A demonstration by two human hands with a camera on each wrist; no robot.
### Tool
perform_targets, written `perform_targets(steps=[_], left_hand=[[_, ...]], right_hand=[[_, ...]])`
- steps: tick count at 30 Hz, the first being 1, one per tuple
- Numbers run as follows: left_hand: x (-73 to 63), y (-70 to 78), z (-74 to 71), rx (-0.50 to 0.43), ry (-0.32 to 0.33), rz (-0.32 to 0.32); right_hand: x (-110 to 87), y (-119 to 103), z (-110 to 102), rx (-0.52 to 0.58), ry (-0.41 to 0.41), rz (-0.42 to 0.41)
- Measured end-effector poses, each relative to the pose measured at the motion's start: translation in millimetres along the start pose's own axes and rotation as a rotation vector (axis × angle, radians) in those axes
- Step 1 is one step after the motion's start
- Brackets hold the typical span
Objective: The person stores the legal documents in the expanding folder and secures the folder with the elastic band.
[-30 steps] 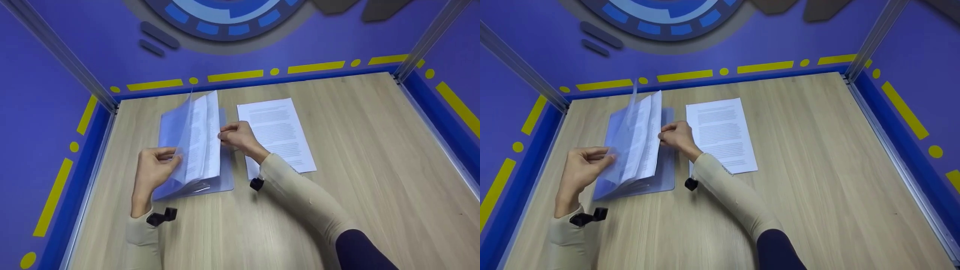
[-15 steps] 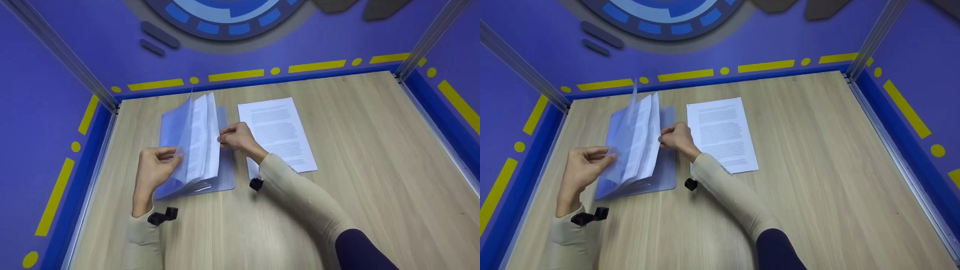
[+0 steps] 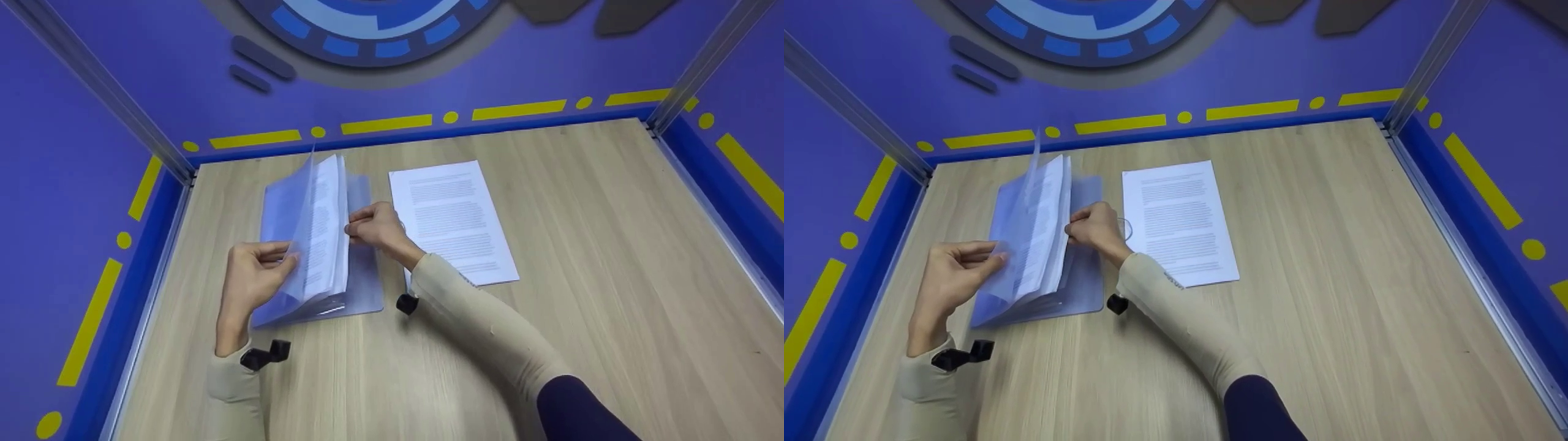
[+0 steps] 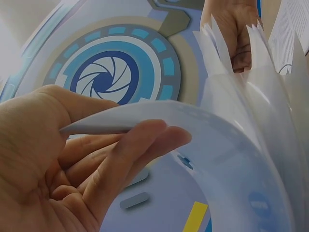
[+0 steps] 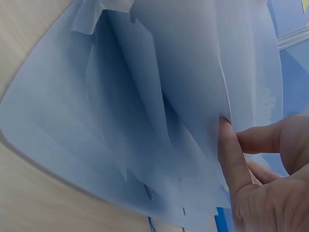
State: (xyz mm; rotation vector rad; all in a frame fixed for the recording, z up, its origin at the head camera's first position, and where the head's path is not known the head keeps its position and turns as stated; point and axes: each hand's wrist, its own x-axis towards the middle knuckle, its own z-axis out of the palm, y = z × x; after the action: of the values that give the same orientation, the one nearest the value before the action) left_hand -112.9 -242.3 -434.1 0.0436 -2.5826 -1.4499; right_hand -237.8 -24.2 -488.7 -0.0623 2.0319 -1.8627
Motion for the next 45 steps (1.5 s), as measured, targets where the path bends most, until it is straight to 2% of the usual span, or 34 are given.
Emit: perform_targets(steps=[7,18,25,30,36,45], left_hand=[[-0.8,0.4,-1.5,0.008,-0.003,0.001],[0.0,-1.9,-1.2,0.019,-0.006,0.010],[-0.2,-0.7,-1.1,0.024,-0.004,0.007],[-0.9,0.4,-1.3,0.016,0.005,0.001],[-0.5,0.6,-1.6,-0.002,0.003,-0.005],[0.0,-0.5,-2.0,-0.013,0.006,-0.028]], right_hand=[[0.3,-3,5,-0.020,0.012,-0.016],[0.7,3,2,-0.032,0.009,-0.014],[-3.0,3,-5,0.022,-0.006,-0.025],[-5.5,1,-13,-0.015,0.002,-0.019],[-11.4,-1,-24,0.007,-0.026,-0.040],[-24.7,-5,-44,-0.176,-0.027,-0.146]])
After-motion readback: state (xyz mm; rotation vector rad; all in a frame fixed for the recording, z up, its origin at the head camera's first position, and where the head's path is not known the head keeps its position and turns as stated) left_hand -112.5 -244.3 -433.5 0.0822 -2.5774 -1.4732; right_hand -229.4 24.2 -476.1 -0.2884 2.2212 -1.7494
